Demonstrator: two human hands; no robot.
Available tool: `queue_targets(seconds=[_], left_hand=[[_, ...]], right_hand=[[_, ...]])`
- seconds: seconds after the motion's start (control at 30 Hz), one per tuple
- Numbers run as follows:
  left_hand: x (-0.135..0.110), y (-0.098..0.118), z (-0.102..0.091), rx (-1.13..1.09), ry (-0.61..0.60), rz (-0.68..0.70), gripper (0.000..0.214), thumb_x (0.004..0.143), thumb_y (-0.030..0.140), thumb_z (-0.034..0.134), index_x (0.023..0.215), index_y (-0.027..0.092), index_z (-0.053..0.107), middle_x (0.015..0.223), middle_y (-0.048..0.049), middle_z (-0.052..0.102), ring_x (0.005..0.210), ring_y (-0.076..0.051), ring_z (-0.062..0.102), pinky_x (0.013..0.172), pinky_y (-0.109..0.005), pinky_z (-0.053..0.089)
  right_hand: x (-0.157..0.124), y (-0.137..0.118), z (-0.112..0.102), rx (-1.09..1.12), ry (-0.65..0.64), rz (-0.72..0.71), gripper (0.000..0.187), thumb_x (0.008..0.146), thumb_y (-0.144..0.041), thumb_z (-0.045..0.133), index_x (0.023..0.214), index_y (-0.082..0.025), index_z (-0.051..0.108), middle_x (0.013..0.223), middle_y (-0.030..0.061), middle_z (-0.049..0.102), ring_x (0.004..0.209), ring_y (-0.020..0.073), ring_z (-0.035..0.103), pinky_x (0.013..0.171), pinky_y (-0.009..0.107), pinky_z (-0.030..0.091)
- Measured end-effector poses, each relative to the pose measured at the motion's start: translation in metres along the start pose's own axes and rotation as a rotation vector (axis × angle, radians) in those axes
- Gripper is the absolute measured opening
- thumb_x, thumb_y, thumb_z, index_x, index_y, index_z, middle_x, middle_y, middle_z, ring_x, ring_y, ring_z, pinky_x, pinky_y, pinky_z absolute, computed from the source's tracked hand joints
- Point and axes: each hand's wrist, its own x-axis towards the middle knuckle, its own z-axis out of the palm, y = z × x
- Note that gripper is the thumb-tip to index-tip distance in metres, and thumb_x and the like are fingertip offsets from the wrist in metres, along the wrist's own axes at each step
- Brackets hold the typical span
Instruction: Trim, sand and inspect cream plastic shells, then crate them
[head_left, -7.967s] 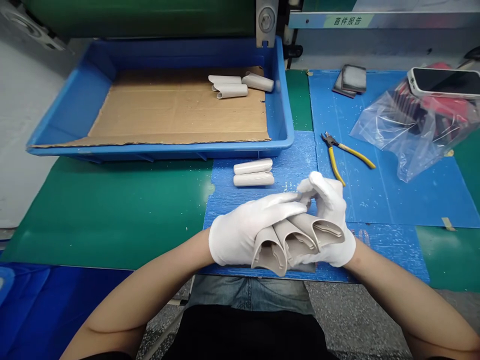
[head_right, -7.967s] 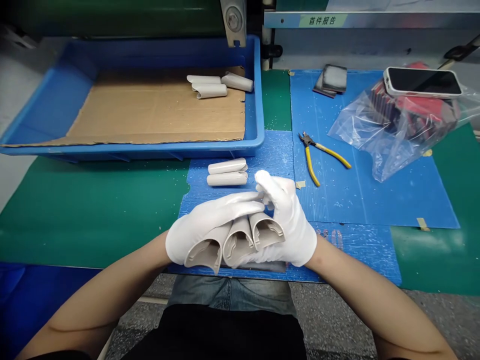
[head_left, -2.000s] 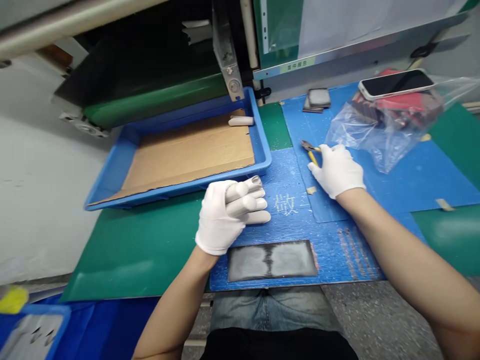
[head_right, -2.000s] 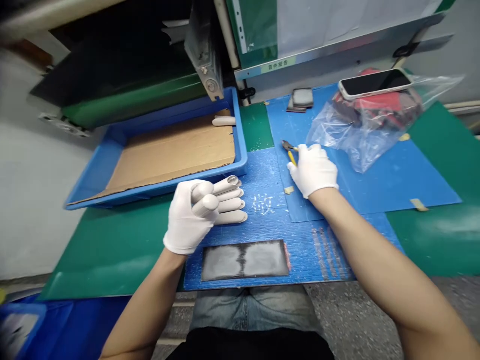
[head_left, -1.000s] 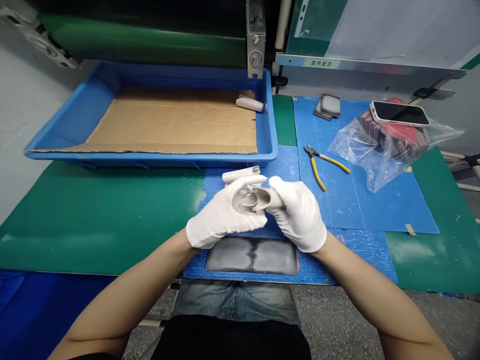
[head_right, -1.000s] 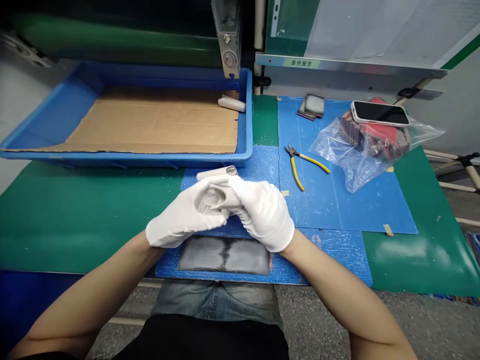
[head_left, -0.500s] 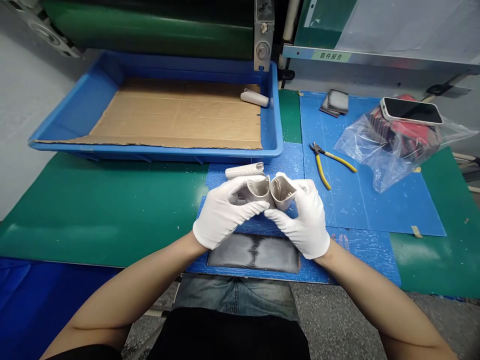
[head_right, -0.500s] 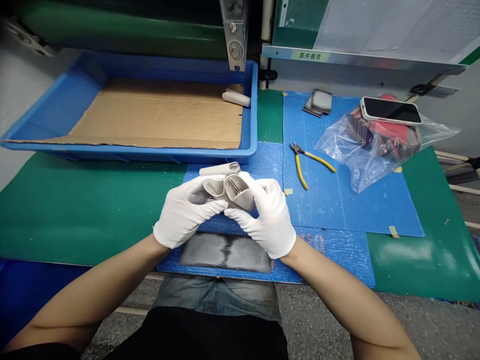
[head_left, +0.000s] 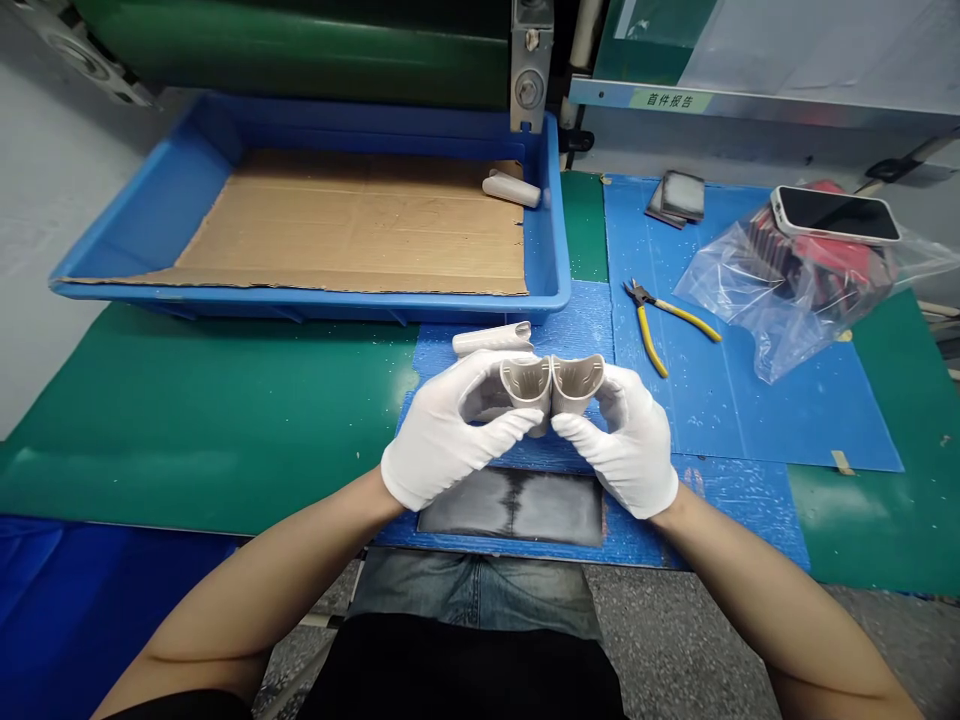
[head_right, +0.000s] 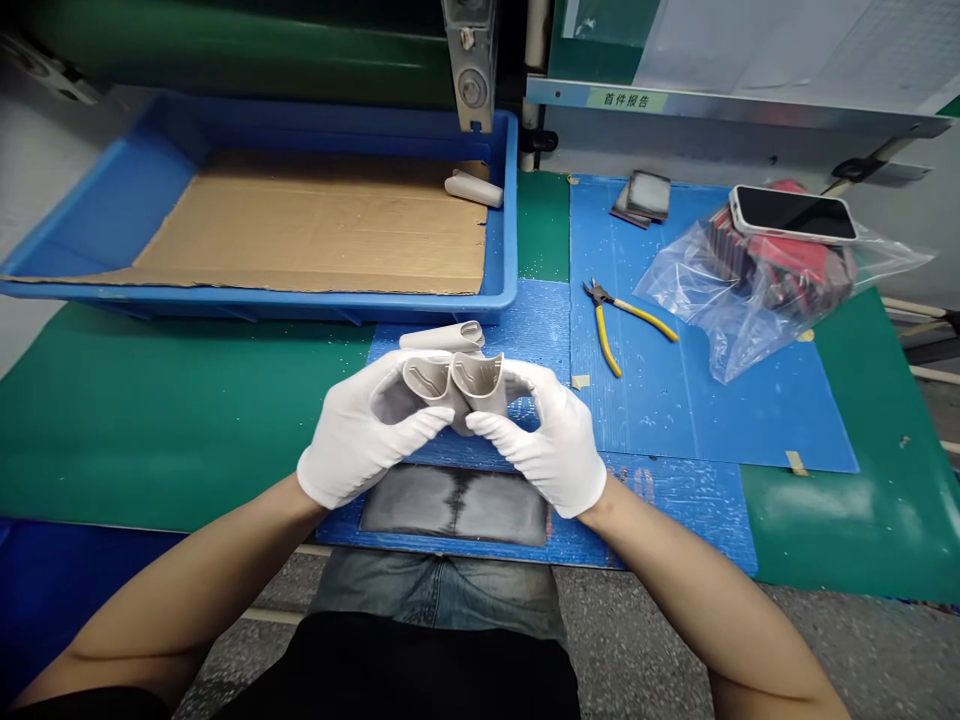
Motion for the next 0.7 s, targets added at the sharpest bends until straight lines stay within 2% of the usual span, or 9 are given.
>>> queue_targets(seconds=[0.17, 0.27, 0.37, 0.47, 0.7], left_hand=[[-0.0034, -0.0003, -0.0010, 0.013, -0.015, 0.036, 0.038, 0.087, 0.032, 0.082, 0.121, 0.017, 0.075, 0.130, -0.0081, 0.076, 0.119, -0.027, 0.073, 0.104, -0.036, 0.063], [-0.0053, -0.0003, -0.0006, -0.028, -0.027, 0.002, 0.037, 0.088, 0.030, 0.081, 0.122, 0.017, 0.075, 0.126, -0.0073, 0.077, 0.111, -0.024, 0.076, 0.100, -0.034, 0.066], [-0.0064, -0.0012, 0.0003, -0.087, -0.025, -0.031, 0.039, 0.087, 0.032, 0.082, 0.122, 0.017, 0.075, 0.124, -0.0077, 0.078, 0.104, -0.025, 0.079, 0.095, -0.035, 0.068], [-0.0060, -0.0014, 0.0002, -0.126, 0.000, -0.002, 0.041, 0.084, 0.031, 0.085, 0.121, 0.016, 0.075, 0.119, -0.0081, 0.080, 0.100, -0.024, 0.080, 0.092, -0.034, 0.069], [-0.0039, 0.0022, -0.0032, -0.187, -0.062, -0.014, 0.044, 0.081, 0.026, 0.088, 0.121, 0.015, 0.074, 0.119, -0.0080, 0.080, 0.105, -0.024, 0.079, 0.095, -0.032, 0.067]], right_hand=[[-0.0002, 0.0017, -0.0008, 0.072, -0.012, -0.003, 0.047, 0.089, -0.043, 0.082, 0.130, -0.028, 0.064, 0.116, 0.0042, 0.078, 0.099, 0.0203, 0.075, 0.093, 0.040, 0.062], [-0.0011, 0.0017, -0.0013, 0.104, -0.020, -0.016, 0.046, 0.090, -0.038, 0.082, 0.131, -0.029, 0.063, 0.117, 0.0033, 0.077, 0.100, 0.0200, 0.075, 0.092, 0.040, 0.062], [-0.0023, 0.0015, -0.0018, 0.112, -0.030, 0.001, 0.046, 0.090, -0.040, 0.082, 0.131, -0.029, 0.064, 0.119, 0.0046, 0.077, 0.101, 0.0211, 0.076, 0.092, 0.042, 0.063], [-0.0036, 0.0019, -0.0018, 0.116, -0.032, 0.006, 0.046, 0.090, -0.043, 0.081, 0.130, -0.029, 0.064, 0.121, 0.0053, 0.076, 0.102, 0.0215, 0.076, 0.094, 0.043, 0.063], [-0.0055, 0.0039, 0.0000, 0.126, -0.020, -0.009, 0.047, 0.090, -0.042, 0.082, 0.131, -0.028, 0.062, 0.123, 0.0060, 0.076, 0.105, 0.0216, 0.076, 0.094, 0.042, 0.063]])
